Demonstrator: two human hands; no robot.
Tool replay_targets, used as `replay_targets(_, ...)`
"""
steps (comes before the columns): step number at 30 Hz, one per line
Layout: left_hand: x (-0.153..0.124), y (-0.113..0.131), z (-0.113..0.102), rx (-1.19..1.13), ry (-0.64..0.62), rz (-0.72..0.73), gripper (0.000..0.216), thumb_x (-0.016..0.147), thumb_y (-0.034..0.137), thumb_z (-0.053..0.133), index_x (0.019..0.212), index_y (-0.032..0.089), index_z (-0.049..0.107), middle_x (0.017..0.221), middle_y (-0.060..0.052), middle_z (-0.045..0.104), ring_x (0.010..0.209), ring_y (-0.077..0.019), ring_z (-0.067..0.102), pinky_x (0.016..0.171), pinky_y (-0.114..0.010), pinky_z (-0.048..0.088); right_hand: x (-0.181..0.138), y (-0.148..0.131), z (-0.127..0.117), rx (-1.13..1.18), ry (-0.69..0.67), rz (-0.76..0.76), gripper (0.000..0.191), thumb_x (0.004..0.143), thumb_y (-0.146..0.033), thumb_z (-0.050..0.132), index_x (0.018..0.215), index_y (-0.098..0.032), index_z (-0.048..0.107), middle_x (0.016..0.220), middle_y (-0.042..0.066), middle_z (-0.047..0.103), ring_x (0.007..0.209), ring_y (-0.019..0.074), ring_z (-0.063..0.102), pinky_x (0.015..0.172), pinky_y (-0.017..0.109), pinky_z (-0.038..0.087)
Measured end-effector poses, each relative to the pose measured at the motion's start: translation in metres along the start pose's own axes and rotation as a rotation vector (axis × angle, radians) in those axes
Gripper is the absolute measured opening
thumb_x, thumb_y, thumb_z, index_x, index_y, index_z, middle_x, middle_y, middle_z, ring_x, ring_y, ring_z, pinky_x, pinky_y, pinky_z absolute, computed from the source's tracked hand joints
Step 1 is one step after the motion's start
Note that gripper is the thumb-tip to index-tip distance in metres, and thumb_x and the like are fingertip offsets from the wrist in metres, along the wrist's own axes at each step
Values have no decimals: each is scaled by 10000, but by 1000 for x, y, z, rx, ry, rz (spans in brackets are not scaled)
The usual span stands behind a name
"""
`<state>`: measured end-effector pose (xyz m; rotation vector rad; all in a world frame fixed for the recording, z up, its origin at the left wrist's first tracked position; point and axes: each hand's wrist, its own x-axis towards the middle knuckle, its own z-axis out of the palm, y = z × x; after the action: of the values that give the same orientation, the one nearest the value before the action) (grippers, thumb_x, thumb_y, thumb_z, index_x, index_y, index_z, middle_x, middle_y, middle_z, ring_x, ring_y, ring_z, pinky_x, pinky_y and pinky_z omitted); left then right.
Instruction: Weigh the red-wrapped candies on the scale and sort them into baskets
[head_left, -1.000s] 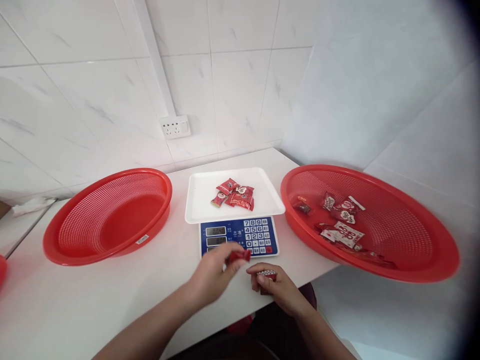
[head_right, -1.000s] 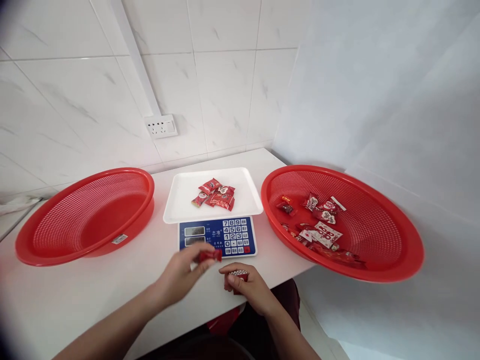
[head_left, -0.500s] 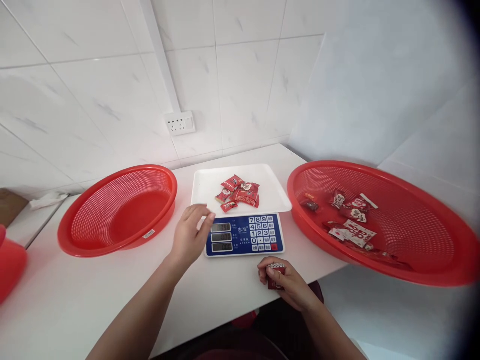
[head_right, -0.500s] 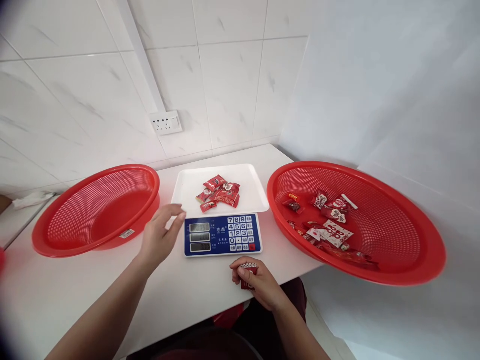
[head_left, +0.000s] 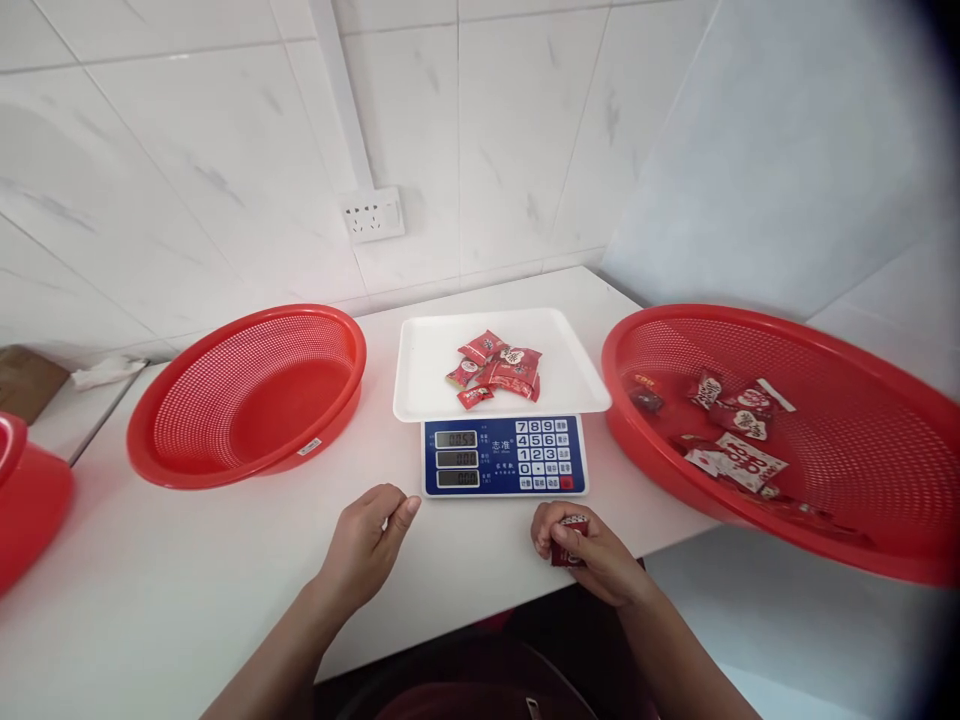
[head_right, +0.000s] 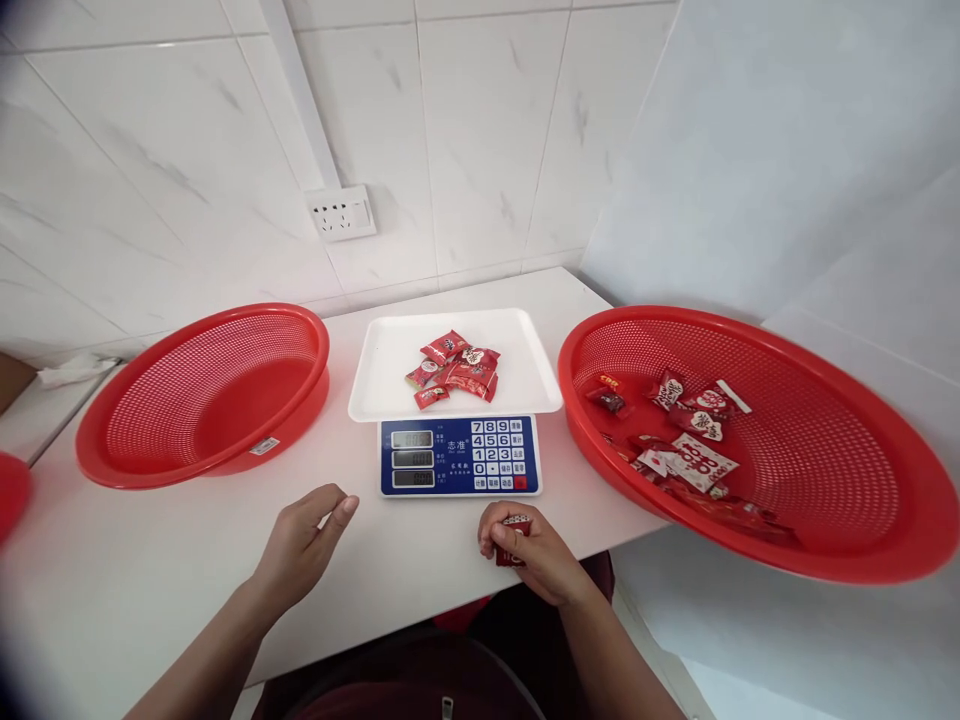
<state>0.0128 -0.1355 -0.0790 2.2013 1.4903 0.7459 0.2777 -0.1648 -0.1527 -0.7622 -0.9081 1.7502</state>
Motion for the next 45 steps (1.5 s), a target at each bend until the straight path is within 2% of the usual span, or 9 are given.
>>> replay_targets(10,3,4,9,-13,-64,85,338,894,286,374,570,202,324,546,51,397,501,-86,372,482,-200,321,-1,-2,1,7,12,-22,198,747,-335,671,660,-157,657,661,15,555,585,103,495,542,231,350)
replay_targets(15,0,3,11,2,-94,86,326,890,300,391,581,201,367,561,44,429,519,-89,406,499,-205,346,-1,0,-1,8,29,32,152,703,-307,715,714,-162,672,650,7,574,582,99,510,545,231,349)
replay_targets(19,0,5,13,-16,-130,82,243,881,298,418,658,209,457,629,31,519,575,-99,486,502,-203,383,-2,0,-1,34,54,95,205,661,-302,750,799,-177,664,602,-7,591,554,97,514,528,229,328)
replay_targets(22,19,12,12,-11,-85,164,102,869,287,449,838,225,524,805,-2,602,744,-128,562,593,-222,449,-1,0,1,53,46,102,269,640,-325,763,832,-175,650,575,-13,594,529,95,503,522,233,316)
replay_targets(26,70,32,8,106,-2,285,102,865,293,461,910,231,529,915,-27,628,905,-183,550,766,-313,457,0,1,3,47,47,89,304,630,-338,769,842,-167,634,581,-12,601,522,93,505,515,229,299)
replay_targets(31,127,45,12,231,-52,254,72,811,287,532,857,231,532,881,-28,639,920,-236,528,739,-352,447,0,5,1,47,59,49,319,626,-341,770,843,-157,626,575,-25,574,524,91,504,512,222,295)
replay_targets(38,142,39,19,258,-96,211,61,794,288,532,823,237,518,812,-15,622,865,-224,534,680,-320,436,-1,4,2,60,68,39,325,620,-344,773,836,-153,624,566,-26,567,527,92,499,519,225,304)
replay_targets(43,154,33,17,286,-68,166,194,774,323,536,937,221,519,998,-66,591,994,-271,490,791,-377,413,0,4,1,49,61,55,309,628,-341,767,837,-160,628,581,-22,568,542,98,504,518,226,297)
replay_targets(45,161,29,17,288,-84,157,226,757,319,549,957,217,524,1000,-68,595,999,-270,500,806,-374,412,0,5,0,48,56,54,302,643,-335,759,851,-160,627,596,-19,573,553,97,506,517,222,293)
